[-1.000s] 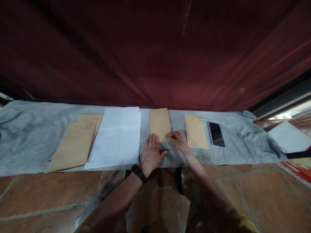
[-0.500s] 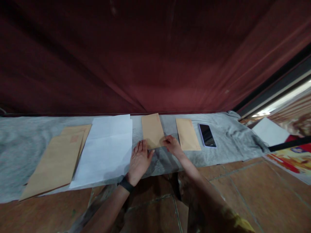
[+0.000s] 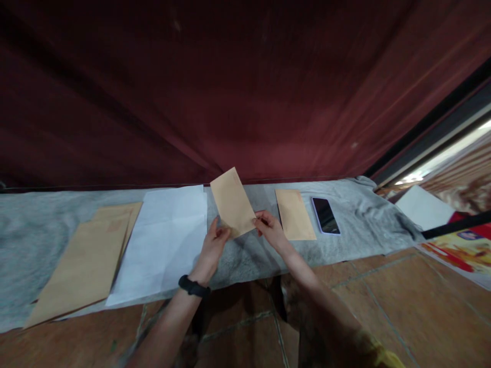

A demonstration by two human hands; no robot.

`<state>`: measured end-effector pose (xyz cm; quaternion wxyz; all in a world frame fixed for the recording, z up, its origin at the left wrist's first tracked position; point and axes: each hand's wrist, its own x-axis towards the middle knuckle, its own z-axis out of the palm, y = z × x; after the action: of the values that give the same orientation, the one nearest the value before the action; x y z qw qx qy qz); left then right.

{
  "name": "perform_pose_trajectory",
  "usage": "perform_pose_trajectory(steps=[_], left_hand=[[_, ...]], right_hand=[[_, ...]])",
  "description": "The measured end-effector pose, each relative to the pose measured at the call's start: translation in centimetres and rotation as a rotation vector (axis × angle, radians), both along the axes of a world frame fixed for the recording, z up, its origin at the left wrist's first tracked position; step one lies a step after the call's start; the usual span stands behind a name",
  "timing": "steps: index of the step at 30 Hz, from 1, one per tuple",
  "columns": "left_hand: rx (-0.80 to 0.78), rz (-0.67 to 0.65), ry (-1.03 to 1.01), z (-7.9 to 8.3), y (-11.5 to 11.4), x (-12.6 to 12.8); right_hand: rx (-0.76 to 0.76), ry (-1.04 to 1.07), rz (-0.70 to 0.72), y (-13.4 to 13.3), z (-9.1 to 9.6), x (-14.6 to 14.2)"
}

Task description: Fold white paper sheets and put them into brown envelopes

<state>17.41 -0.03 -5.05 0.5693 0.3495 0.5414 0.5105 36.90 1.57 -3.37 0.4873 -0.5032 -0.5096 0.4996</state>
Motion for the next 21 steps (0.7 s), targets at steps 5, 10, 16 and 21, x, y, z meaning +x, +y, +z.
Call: perform_pose_trajectory(steps=[5, 10, 16, 21], left_hand=[[-0.1, 0.008, -0.089, 1.0, 0.2, 0.2], [-0.191, 0.014, -0.25, 1.5, 0.2, 0.4], [-0.226, -0.035, -0.424, 1.7, 0.2, 0.5], [-0.128, -0.229, -0.422, 1.8, -0.4, 0.9]], right_hand=[[0.002, 0.075, -0.031, -0.3, 0.7, -0.7], [-0.013, 0.108, -0.043, -0.5, 1.2, -0.8], [-0.131, 0.382, 0.105, -1.0, 1.0, -1.4], [-0.088, 0.362, 0.028, -1.3, 0.4, -2.7]])
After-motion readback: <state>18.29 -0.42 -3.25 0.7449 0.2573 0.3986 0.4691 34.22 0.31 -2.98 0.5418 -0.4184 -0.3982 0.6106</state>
